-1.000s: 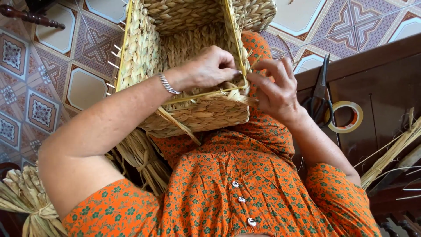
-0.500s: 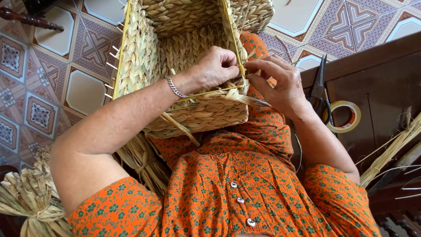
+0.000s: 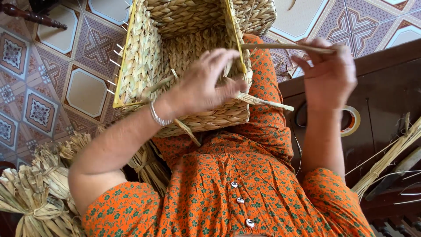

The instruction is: The person weaves a basket by hand, threading dried fibers through a rectangular metal frame and tightening them.

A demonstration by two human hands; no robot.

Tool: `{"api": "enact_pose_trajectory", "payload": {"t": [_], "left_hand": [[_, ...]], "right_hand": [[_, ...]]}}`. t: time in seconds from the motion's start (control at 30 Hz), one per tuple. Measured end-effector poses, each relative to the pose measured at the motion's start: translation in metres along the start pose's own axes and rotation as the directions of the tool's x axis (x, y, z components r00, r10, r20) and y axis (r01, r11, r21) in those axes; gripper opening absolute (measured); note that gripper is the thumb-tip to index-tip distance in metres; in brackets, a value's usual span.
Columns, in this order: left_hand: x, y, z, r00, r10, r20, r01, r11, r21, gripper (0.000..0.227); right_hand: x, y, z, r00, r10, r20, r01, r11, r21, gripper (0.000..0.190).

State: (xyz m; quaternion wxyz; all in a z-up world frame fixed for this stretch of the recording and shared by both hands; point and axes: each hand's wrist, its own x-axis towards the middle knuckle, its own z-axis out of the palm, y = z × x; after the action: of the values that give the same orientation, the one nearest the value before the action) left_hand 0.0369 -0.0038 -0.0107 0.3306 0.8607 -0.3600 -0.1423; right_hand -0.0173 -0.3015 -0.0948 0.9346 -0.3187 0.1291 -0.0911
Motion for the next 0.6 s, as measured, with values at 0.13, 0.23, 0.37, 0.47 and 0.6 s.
{"api": "enact_pose_trajectory", "payload": {"t": [0.13,0.23,0.37,0.47,0.6], "left_hand": [[-0.013,0.018,0.008,0.996,0.016,-0.083,-0.008,0.995,0.1,0.083],[-0.015,0.021,0.01,1.0,-0.022,-0.016,0.023,0.997,0.068,0.065],[-0.016,0.021,0.004,0.988,0.149,-0.032,-0.145,0.986,0.087,0.054],[-0.019,0.023,0.004,0.982,0.184,-0.053,-0.179,0.981,0.076,0.045],[-0.017,0.019,0.007,0.987,0.139,-0.074,-0.137,0.99,0.031,0.028]], "right_hand": [[0.017,-0.029,-0.077,0.999,-0.027,0.039,0.01,0.928,0.373,0.023],[0.04,-0.065,-0.16,0.996,-0.08,0.039,0.064,0.95,0.304,0.027],[0.116,-0.083,-0.251,0.99,-0.121,0.066,0.11,0.983,0.149,0.036],[0.172,-0.061,-0.264,0.988,-0.151,0.014,0.149,0.982,0.116,0.045],[0.21,-0.02,-0.228,0.976,-0.215,0.025,0.214,0.976,0.044,0.042]]}}
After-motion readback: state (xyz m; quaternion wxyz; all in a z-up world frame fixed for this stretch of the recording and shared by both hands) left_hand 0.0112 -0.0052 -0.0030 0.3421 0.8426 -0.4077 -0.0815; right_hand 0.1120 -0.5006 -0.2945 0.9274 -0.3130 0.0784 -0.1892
